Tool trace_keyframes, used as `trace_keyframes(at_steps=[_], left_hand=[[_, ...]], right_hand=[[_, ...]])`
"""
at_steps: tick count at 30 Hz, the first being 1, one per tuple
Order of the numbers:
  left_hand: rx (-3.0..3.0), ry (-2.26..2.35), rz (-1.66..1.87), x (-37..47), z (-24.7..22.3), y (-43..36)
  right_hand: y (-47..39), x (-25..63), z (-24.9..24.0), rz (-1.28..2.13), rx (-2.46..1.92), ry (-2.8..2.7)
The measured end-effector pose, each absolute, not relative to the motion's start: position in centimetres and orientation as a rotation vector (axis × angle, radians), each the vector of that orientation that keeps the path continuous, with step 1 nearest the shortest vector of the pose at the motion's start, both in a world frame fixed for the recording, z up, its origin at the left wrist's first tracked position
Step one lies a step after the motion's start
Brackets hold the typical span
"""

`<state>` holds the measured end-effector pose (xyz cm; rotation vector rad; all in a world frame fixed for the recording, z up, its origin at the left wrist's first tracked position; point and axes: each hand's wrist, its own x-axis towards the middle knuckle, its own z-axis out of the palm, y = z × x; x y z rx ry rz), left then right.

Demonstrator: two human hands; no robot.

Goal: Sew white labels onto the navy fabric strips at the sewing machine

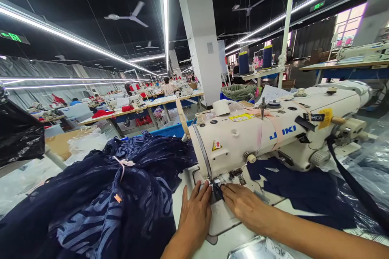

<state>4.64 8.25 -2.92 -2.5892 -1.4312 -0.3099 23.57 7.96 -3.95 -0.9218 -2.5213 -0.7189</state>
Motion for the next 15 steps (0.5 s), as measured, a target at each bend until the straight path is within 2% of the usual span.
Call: trace_keyframes(at_steps=[15], left_hand=[[-2.606, -1.481, -0.360, 5.01, -2.31, 7.44]], right_hand=[[7.90, 23.37, -3.82, -0.689, -0.960, -2.507]])
